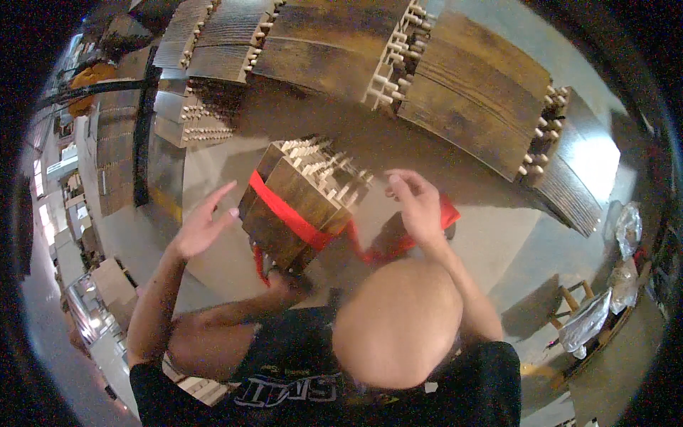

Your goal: The person organizes a stack of small wooden slats and secures them with a red ribbon before picking up larger wooden planks and arranging them on top of one another.

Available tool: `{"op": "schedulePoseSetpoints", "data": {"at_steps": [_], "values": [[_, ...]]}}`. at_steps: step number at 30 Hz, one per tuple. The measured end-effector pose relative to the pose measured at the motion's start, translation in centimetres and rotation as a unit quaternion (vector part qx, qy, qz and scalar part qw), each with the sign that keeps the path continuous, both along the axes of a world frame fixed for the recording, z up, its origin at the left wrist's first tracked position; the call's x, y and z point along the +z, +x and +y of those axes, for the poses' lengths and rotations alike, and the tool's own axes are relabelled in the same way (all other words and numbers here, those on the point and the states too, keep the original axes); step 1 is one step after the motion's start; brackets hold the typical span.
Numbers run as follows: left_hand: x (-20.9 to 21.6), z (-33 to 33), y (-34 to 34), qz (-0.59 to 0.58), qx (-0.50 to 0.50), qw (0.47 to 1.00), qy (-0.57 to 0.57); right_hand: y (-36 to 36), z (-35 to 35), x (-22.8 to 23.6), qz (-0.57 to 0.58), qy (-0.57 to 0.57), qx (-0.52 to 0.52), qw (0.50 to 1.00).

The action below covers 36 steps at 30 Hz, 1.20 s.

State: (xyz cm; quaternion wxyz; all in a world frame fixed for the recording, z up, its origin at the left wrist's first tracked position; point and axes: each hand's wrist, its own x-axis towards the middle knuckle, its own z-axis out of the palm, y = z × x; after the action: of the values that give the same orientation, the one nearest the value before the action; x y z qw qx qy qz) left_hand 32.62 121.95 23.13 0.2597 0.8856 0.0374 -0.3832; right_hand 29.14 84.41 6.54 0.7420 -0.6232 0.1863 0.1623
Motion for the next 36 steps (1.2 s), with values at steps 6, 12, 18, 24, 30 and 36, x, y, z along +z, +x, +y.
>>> {"op": "schedulePoseSetpoints", "data": {"at_steps": [6, 12, 18, 24, 30, 36], "values": [[-1.6, -1.9, 4.6, -0.186, -0.046, 0.976, -0.101, 0.4, -1.1, 4.6, -0.013, -0.069, -0.009, 0.997], [-1.9, -1.9, 5.9, -0.271, -0.083, 0.939, -0.194, 3.4, 0.4, 13.1, -0.165, -0.376, 0.149, 0.9], [-3.9, -0.9, 4.9, -0.31, -0.077, 0.905, -0.281, 5.5, 6.3, 19.8, -0.227, -0.43, 0.155, 0.86], [-4.0, -4.9, 4.6, -0.361, -0.061, 0.832, -0.416, 0.5, 11.1, 20.8, -0.225, -0.48, 0.173, 0.83], [-5.8, -6.6, 2.8, -0.32, -0.126, 0.825, -0.449, -7.0, 10.7, 21.9, -0.096, -0.494, 0.117, 0.856], [-6.5, -5.4, 2.1, -0.331, -0.122, 0.851, -0.389, -8.6, 10.2, 16.2, -0.078, -0.433, 0.128, 0.889]]}}
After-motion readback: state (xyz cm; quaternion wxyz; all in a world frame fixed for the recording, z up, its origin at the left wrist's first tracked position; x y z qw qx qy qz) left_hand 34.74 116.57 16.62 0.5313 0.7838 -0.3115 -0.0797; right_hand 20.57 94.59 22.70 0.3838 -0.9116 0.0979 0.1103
